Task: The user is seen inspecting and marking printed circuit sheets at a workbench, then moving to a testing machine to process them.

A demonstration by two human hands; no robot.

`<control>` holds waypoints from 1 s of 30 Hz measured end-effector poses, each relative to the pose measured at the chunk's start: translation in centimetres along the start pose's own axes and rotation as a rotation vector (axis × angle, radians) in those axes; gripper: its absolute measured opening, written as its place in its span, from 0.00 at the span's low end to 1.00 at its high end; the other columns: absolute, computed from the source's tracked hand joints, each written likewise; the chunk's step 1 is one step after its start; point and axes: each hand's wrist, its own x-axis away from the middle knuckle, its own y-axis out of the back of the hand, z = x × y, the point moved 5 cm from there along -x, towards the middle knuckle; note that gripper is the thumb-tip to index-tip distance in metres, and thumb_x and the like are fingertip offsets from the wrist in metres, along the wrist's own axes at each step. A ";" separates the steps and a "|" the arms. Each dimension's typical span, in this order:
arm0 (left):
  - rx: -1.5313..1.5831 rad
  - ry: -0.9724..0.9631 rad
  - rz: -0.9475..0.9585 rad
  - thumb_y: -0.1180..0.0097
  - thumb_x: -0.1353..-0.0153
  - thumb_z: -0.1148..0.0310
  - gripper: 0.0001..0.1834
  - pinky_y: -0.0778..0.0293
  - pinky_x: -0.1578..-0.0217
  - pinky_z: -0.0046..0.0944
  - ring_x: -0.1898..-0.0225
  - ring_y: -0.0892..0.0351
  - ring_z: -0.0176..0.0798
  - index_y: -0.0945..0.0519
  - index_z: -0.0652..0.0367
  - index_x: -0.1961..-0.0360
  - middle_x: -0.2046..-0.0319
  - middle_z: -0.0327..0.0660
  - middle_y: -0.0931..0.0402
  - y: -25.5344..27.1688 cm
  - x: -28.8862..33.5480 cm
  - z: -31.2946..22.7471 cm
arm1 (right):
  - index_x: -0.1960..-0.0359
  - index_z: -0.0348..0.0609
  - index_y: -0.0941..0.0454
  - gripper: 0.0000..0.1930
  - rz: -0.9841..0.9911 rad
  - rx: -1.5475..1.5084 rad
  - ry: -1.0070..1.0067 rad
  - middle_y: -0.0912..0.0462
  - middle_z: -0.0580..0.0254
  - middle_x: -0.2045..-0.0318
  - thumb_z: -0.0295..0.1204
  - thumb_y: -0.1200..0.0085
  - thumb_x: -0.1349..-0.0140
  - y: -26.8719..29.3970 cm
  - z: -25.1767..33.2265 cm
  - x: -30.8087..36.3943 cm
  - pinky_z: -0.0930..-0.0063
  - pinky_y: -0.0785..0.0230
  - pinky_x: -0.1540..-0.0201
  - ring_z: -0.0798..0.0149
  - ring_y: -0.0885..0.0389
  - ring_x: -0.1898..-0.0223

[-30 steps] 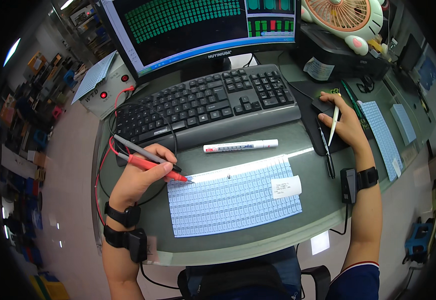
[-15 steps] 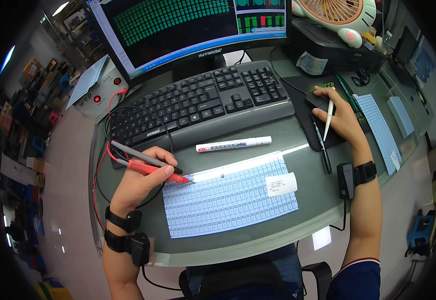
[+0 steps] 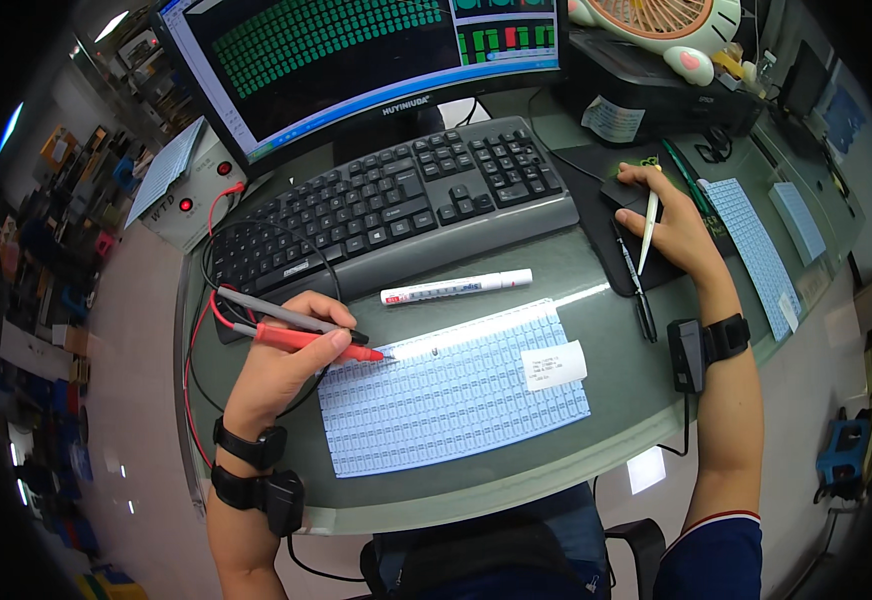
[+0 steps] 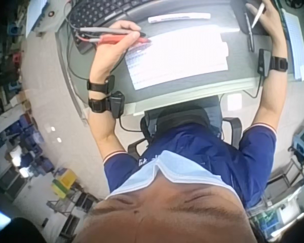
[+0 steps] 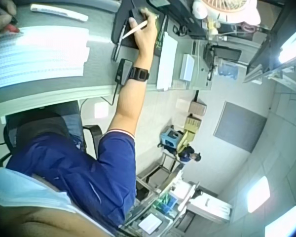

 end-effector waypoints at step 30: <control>0.164 -0.292 -0.438 0.45 0.37 0.70 0.08 0.29 0.63 0.28 0.69 0.24 0.28 0.25 0.61 0.58 0.68 0.38 0.24 3.7 1.3 -1.7 | 0.53 0.44 0.24 0.25 0.235 -0.054 0.430 0.20 0.57 0.49 0.35 0.31 0.54 -0.8 12.4 3.7 0.65 0.33 0.45 0.53 0.22 0.48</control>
